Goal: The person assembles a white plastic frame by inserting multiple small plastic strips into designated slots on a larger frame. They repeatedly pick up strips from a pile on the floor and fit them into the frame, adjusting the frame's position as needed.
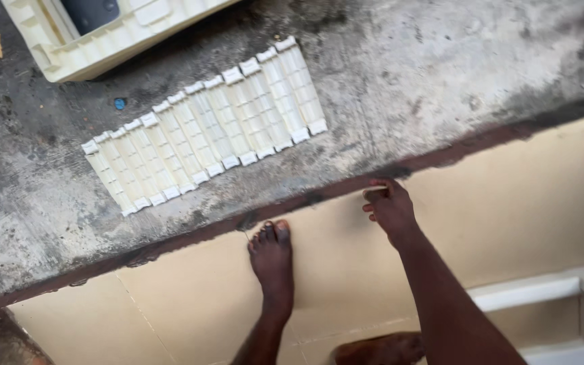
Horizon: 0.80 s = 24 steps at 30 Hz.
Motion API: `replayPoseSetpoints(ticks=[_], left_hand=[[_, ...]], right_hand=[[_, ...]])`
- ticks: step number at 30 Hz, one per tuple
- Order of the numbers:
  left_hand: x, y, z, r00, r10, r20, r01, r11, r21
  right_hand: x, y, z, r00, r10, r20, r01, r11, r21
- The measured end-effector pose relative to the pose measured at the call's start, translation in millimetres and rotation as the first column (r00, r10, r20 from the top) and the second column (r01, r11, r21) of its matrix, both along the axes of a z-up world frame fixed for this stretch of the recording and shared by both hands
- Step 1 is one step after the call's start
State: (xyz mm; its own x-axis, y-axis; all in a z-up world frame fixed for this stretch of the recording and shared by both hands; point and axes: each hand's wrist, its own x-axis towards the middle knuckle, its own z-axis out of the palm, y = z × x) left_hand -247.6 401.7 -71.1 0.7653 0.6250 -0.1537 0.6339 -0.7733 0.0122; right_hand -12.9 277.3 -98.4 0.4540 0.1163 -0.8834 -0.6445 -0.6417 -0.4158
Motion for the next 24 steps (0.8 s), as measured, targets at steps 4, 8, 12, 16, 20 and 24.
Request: replayPoseSetpoints(ticks=[4,8,12,16,20,24], left_hand=[[-11,6,-20,0.998,0.022,-0.058,-0.025,0.998,-0.066],[-13,10,-31,0.993,0.063,-0.096,-0.077,0.985,-0.155],[-15,12,-44,0.991,0.129,-0.024,-0.131,0.982,-0.137],[-21,12,-50,0.992,0.124,-0.013,-0.125,0.983,-0.133],[-21,15,-52,0.988,0.141,-0.061,-0.151,0.967,-0.203],[-26,14,-55,0.985,0.17,-0.006,-0.168,0.969,-0.181]], right_hand=[[19,61,-55,0.997,0.072,0.02,-0.072,0.997,0.015],[26,112,-106,0.934,0.348,0.076,-0.336,0.932,-0.137],[28,148,-148,0.806,0.496,0.323,-0.405,0.86,-0.309],[21,166,-164,0.717,0.526,0.457,-0.389,0.846,-0.364],[15,170,-164,0.742,0.549,0.385,-0.377,0.816,-0.438],[14,169,-166,0.677,0.589,0.441,-0.39,0.795,-0.464]])
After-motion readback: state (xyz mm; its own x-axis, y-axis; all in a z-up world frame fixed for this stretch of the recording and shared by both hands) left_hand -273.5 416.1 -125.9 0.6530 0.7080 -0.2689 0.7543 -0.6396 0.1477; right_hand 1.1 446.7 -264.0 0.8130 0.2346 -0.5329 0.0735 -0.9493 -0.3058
